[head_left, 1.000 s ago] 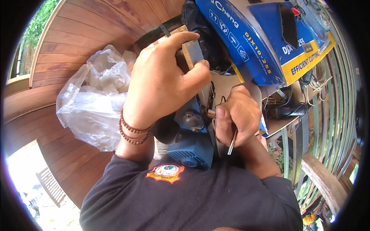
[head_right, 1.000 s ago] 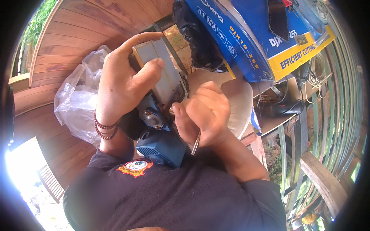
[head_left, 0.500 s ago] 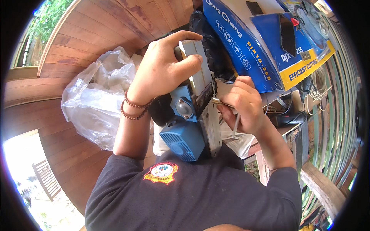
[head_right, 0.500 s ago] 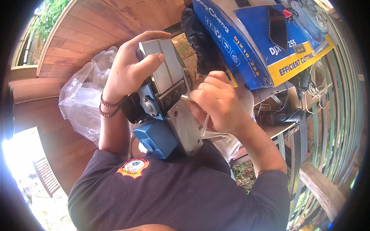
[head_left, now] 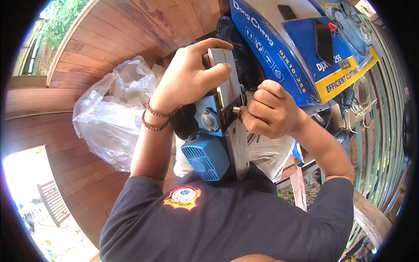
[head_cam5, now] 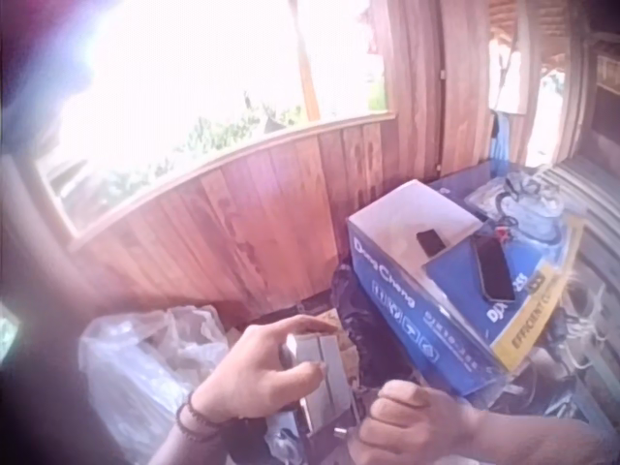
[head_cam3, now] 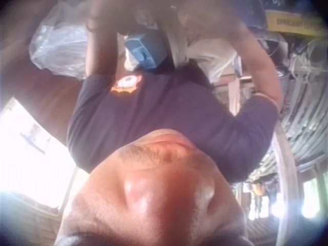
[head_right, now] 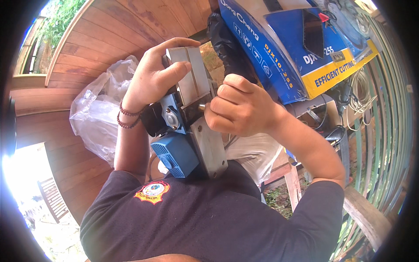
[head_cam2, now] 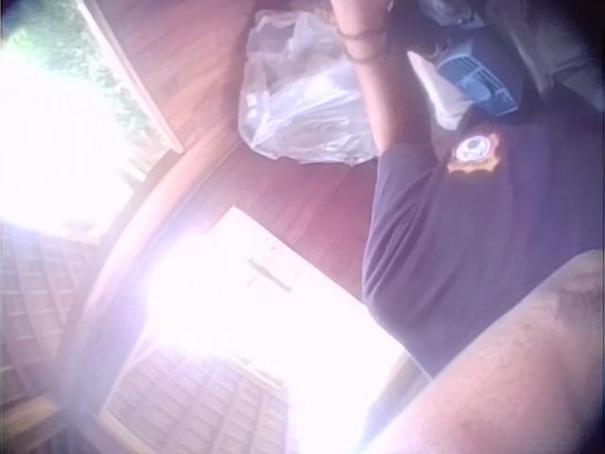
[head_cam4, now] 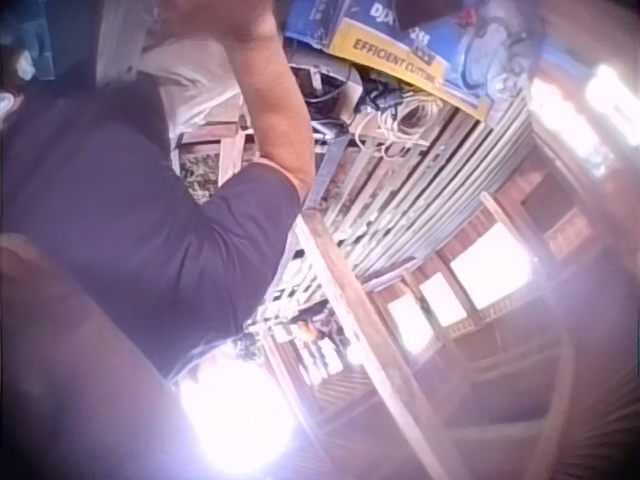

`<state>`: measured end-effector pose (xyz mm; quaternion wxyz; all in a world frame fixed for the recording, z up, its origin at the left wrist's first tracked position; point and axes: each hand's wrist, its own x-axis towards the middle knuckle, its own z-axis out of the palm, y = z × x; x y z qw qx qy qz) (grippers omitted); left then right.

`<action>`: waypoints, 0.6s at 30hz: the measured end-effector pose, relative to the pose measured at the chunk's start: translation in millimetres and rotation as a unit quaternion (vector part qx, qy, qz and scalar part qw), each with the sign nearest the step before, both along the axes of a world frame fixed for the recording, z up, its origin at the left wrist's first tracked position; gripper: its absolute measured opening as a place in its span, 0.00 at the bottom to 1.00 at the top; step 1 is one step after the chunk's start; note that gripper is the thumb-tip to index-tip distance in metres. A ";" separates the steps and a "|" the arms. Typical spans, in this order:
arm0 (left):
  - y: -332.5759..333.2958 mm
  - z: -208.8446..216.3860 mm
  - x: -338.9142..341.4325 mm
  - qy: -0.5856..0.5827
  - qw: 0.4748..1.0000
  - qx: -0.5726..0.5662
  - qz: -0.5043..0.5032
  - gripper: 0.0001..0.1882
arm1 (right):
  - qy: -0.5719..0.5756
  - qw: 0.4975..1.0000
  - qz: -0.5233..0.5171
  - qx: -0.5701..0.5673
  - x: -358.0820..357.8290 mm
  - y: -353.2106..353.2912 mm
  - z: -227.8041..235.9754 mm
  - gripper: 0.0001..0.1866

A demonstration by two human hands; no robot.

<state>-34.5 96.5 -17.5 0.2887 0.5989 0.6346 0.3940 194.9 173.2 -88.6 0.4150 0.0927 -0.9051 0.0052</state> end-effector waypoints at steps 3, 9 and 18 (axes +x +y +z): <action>-0.1 0.9 1.7 0.012 1.000 0.010 0.000 0.22 | 0.005 0.999 0.018 0.049 -2.7 8.3 7.3 0.12; -0.4 0.3 3.4 0.019 1.000 0.005 0.002 0.22 | -0.071 0.993 0.084 -0.035 -4.3 17.1 24.8 0.09; 1.2 1.0 8.2 0.030 0.999 0.010 -0.005 0.23 | -0.061 0.992 0.072 -0.088 -4.4 11.2 19.0 0.11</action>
